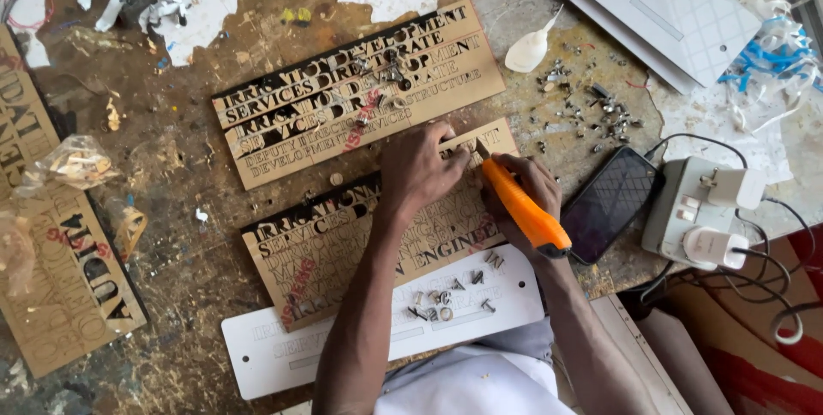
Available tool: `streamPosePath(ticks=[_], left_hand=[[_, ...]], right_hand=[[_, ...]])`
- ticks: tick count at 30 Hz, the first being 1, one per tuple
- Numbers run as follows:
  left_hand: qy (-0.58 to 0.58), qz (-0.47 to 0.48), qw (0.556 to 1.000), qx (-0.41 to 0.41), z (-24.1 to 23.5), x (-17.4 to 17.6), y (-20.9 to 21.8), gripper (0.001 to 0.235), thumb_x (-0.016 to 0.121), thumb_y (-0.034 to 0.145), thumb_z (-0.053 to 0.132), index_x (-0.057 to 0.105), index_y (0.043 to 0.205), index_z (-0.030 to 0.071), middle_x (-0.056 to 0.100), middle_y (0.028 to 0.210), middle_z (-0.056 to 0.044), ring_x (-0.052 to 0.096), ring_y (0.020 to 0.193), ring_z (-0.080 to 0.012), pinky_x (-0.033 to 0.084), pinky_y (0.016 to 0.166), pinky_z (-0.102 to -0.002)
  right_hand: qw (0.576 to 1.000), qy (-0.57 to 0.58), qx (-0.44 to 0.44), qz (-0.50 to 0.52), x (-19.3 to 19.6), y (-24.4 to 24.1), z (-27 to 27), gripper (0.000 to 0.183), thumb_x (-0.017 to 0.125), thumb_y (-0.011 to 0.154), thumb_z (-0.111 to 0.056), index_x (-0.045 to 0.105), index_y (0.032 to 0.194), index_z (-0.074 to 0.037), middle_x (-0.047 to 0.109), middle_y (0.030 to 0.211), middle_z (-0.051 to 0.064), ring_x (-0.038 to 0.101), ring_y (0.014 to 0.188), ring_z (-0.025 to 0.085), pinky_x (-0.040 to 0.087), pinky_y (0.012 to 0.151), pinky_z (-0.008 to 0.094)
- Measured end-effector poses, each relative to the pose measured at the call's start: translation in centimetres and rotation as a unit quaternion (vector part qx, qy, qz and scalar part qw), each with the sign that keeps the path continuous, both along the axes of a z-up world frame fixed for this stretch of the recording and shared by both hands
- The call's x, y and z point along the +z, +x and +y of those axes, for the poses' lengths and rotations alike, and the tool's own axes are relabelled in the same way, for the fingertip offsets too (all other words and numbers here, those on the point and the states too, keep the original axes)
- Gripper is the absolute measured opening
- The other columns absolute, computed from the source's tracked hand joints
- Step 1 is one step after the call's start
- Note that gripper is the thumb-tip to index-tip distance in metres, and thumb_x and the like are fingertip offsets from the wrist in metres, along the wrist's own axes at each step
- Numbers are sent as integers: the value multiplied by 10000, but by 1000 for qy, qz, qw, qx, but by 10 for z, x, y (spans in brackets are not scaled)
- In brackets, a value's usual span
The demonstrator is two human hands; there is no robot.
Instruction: A person uses a utility knife to carefully cut out and remove letters from a cardboard template on a workbench.
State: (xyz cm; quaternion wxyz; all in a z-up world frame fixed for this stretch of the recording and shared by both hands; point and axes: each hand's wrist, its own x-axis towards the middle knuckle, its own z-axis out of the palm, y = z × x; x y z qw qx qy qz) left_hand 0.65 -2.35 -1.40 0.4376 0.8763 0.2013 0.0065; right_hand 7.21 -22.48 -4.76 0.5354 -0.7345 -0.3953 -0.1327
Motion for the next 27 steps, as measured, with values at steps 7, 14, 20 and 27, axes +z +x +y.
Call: streamPosePath(ticks=[7, 14, 20, 27], left_hand=[[7, 10, 1000, 9, 1, -17, 4, 318, 636, 975, 402, 846, 1030, 170, 830, 920, -131, 845, 951, -392, 632, 878, -546], [1, -4, 1000, 26, -7, -6, 4, 333, 584, 964, 372, 766, 867, 111, 773, 754, -157, 831, 834, -437, 615, 787, -561], [23, 7, 999, 39, -10, -3, 2, 272, 634, 915, 353, 787, 881, 131, 777, 753, -161, 829, 836, -445, 621, 802, -561], [54, 13, 997, 60, -17, -8, 4, 285, 671, 895, 384, 820, 910, 142, 804, 796, -167, 836, 871, -457, 630, 811, -573]], right_hand=[[982, 67, 33, 174, 22, 9, 0, 296, 871, 1022, 11, 714, 1271, -20, 791, 1165, 140, 728, 1057, 189, 606, 841, 396], [979, 44, 24, 196, -3, 16, 6, 222, 794, 1138, -137, 775, 1283, 29, 755, 1079, 193, 734, 1042, 240, 632, 898, 489], [975, 44, -6, 217, -27, 26, 5, 351, 668, 1228, -306, 733, 1306, 30, 719, 1050, 190, 767, 903, 253, 682, 818, 456], [988, 0, 0, 152, -34, 38, 9, 319, 671, 1221, -265, 759, 1279, 35, 674, 987, 195, 787, 800, 316, 690, 701, 500]])
